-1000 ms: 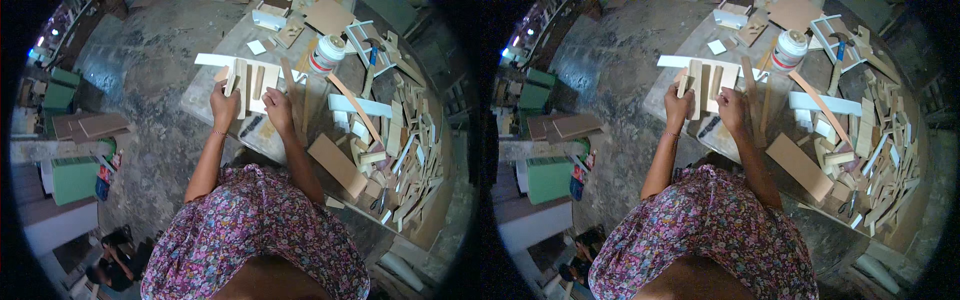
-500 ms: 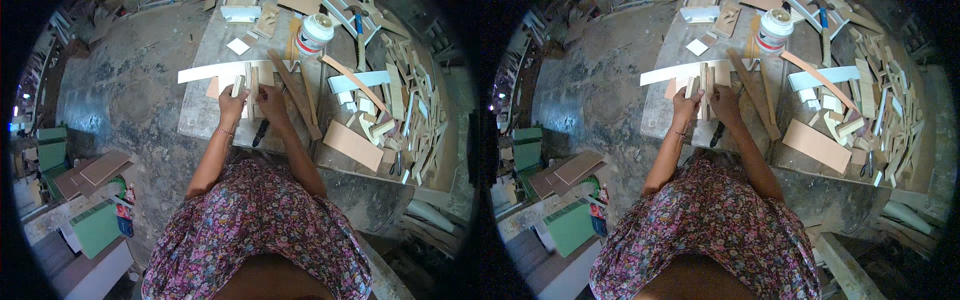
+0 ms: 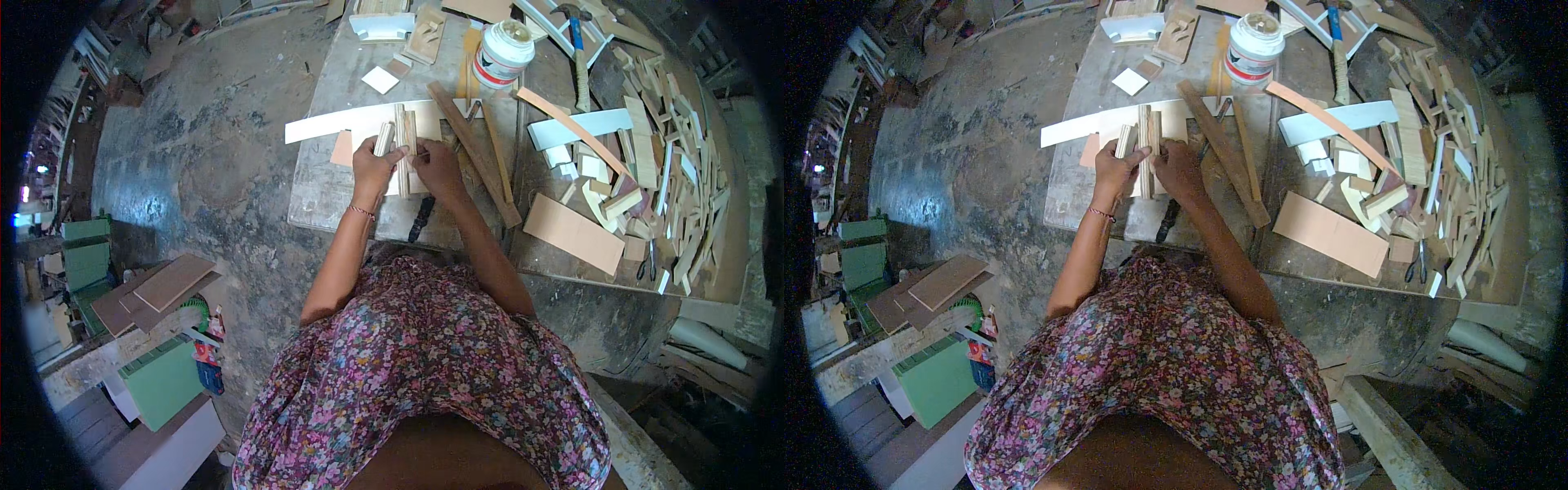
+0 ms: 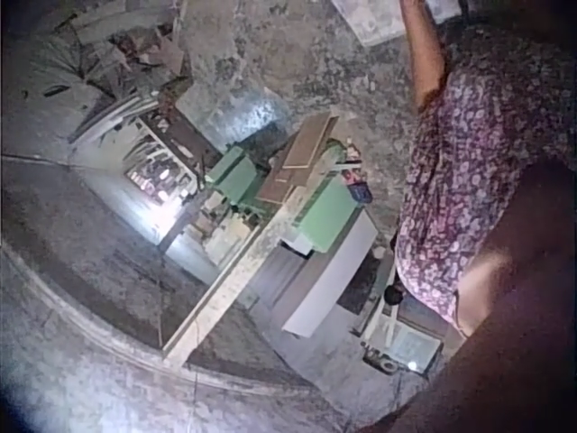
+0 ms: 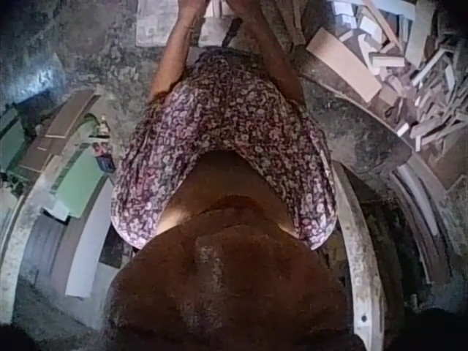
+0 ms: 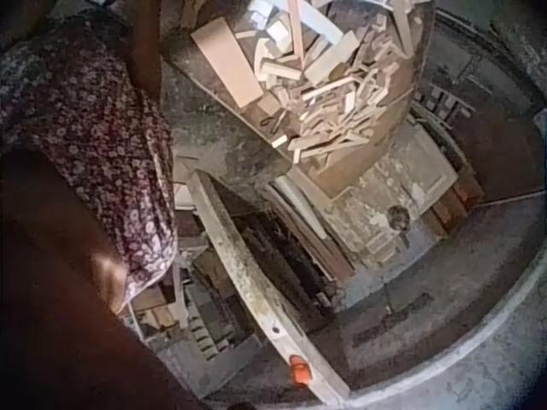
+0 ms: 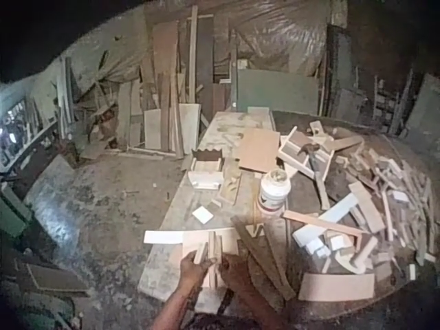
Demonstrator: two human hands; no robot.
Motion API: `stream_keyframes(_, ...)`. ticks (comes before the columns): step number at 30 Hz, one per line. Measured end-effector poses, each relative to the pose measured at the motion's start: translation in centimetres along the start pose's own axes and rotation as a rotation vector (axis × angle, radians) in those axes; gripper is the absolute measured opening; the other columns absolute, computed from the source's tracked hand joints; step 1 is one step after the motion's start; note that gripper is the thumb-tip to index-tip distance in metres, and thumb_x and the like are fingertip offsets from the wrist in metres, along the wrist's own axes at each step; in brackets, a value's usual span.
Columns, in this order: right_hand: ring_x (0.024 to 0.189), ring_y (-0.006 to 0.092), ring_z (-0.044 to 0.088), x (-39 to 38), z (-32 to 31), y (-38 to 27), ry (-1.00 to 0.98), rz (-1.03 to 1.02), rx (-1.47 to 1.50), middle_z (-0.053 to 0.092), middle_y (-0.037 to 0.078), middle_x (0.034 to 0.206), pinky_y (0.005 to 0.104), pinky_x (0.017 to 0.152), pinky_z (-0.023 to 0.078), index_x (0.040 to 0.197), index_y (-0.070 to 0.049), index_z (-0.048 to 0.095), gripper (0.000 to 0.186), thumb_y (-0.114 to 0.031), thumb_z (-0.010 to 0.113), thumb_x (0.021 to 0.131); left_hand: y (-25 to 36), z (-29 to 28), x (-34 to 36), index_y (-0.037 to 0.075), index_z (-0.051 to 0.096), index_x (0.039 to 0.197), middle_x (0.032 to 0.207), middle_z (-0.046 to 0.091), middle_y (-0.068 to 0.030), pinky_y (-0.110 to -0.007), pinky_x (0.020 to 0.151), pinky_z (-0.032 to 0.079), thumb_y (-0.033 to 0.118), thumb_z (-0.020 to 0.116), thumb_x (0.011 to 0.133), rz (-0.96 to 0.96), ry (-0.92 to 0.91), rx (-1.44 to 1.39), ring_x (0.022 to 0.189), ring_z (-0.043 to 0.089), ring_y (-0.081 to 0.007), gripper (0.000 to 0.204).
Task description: The person sorts small pieces of scrap wood by hand, fits them together, and then glues them using a glue bottle at a workshop table.
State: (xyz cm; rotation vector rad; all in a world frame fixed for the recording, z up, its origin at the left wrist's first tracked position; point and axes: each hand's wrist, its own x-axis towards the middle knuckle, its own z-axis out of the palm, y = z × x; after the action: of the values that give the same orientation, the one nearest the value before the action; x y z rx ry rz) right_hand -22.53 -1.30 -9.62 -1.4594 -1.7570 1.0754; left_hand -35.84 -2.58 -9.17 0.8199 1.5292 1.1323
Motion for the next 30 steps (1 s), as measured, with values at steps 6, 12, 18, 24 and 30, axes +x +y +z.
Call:
stream_keyframes(6,0.078,0.0327,0.056,0.1,0.0,-0.2,0.043,-0.015,0.004,0.056,0.020,0.078,0.0404,0.071,0.044,0.087,0.003,0.057,0.027,-0.016,0.061,0.068,0.7,0.3,-0.3,-0.006,0.053,0.091,0.074,0.058,-0.0070,-0.021,0.051,0.047,0.007,0.069,0.068,-0.034,0.025,-0.157,0.058,0.054,-0.0099,0.030)
stream_keyframes(12,0.072,0.0276,0.059,0.2,-0.5,-0.6,0.071,0.022,0.071,0.059,0.017,0.079,0.0376,0.066,0.046,0.089,0.001,0.054,0.031,-0.019,0.062,0.068,1.5,0.6,-0.7,-0.001,0.054,0.085,0.062,0.054,-0.0020,-0.020,0.039,0.034,0.009,0.069,0.069,-0.050,0.010,-0.262,0.045,0.045,-0.0068,0.023)
stream_keyframes(18,0.076,0.0250,0.058,-0.2,-1.9,-0.2,0.206,0.078,0.274,0.058,0.015,0.083,0.0355,0.068,0.046,0.100,0.002,0.048,0.052,-0.033,0.068,0.066,3.4,2.6,-1.2,-0.002,0.053,0.084,0.063,0.054,-0.0028,-0.021,0.040,0.034,0.006,0.066,0.070,-0.053,-0.081,-0.317,0.046,0.046,-0.0081,0.021)
stream_keyframes(24,0.088,0.0237,0.054,-1.8,-7.8,1.8,0.355,0.059,0.439,0.054,0.017,0.098,0.0335,0.075,0.044,0.103,0.000,0.048,0.047,-0.019,0.070,0.066,4.7,8.1,-2.0,0.002,0.052,0.092,0.077,0.056,-0.0049,-0.022,0.052,0.045,0.011,0.061,0.077,-0.076,-0.328,-0.344,0.062,0.054,-0.0106,0.020)
stream_keyframes(30,0.084,0.0174,0.054,-5.1,-16.7,5.1,0.665,0.021,0.202,0.055,0.012,0.095,0.0269,0.068,0.046,0.110,0.001,0.047,0.043,-0.008,0.065,0.071,5.9,14.4,-4.4,0.001,0.048,0.099,0.082,0.057,-0.0067,-0.024,0.053,0.049,0.018,0.053,0.083,-0.232,-0.639,-0.403,0.066,0.057,-0.0144,0.023)
